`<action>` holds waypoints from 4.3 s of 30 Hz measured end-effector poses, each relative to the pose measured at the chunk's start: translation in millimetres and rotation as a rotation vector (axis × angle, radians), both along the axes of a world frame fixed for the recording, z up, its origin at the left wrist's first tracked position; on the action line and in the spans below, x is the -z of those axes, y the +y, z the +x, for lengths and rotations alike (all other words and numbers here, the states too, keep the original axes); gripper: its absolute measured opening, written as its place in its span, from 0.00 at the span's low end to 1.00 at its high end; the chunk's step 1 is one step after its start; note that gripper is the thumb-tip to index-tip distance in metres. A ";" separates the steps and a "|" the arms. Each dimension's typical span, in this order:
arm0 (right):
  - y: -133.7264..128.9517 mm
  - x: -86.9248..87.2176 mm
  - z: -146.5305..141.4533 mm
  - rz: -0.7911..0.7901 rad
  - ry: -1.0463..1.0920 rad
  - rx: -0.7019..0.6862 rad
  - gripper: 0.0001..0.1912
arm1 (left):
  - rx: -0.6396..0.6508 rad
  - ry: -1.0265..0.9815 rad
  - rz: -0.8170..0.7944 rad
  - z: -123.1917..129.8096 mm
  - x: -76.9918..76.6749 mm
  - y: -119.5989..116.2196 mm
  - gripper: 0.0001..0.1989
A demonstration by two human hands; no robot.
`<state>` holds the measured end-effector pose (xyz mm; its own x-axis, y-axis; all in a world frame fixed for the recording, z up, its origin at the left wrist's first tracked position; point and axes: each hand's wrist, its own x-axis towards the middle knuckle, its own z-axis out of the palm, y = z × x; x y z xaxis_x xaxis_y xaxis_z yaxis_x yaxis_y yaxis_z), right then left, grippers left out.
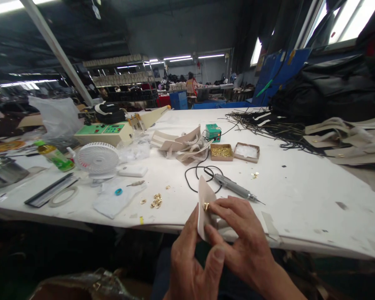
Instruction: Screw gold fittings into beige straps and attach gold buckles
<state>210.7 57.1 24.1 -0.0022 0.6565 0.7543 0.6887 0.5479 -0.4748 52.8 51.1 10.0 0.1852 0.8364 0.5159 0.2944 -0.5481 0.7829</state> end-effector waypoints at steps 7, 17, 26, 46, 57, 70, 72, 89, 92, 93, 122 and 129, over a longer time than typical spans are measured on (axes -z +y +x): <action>-6.2 4.0 -1.6 -0.128 -0.021 -0.050 0.32 | 0.073 -0.034 0.004 0.9 10.2 -4.9 0.42; -1.8 -4.9 -2.1 -0.290 0.365 -0.009 0.05 | 0.005 0.067 0.075 -4.7 -5.6 3.3 0.23; 9.1 0.6 12.8 -0.844 0.814 -0.276 0.23 | 0.023 -0.421 -0.462 -2.7 -2.7 58.6 0.36; 79.1 51.6 54.1 -1.215 0.337 -0.183 0.20 | 0.149 -0.223 -0.895 10.2 50.3 110.3 0.21; 91.3 64.1 44.3 -1.386 0.455 -0.277 0.13 | 0.117 -0.112 -1.122 1.1 44.3 115.6 0.21; 110.9 81.8 39.7 -1.471 0.123 -0.067 0.06 | 0.038 0.283 -0.970 8.3 63.0 135.0 0.21; 113.0 79.2 39.7 -1.475 0.090 -0.045 0.05 | 0.052 0.348 -0.933 8.5 64.1 137.6 0.21; 113.0 84.1 39.5 -1.411 0.211 -0.080 0.07 | 0.084 0.575 -0.190 -2.6 81.0 119.0 0.17; 113.6 84.1 37.3 -1.435 0.238 -0.086 0.08 | 0.098 0.552 -0.157 -5.4 89.7 118.1 0.12; 113.5 84.3 36.6 -1.434 0.242 -0.082 0.09 | 0.094 0.540 -0.147 -5.8 91.6 118.3 0.12; 99.8 69.4 188.8 -0.975 0.177 0.445 0.12 | 0.130 0.576 -0.060 -14.7 102.7 141.4 0.08; 134.2 98.9 249.6 -0.899 0.051 0.592 0.17 | 0.112 0.597 -0.038 -16.0 113.3 143.5 0.09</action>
<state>460.4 191.3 -74.8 0.5159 0.8565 -0.0146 0.6978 -0.4300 -0.5729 36.8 194.6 -103.4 0.5214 0.8107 0.2662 0.6303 -0.5762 0.5202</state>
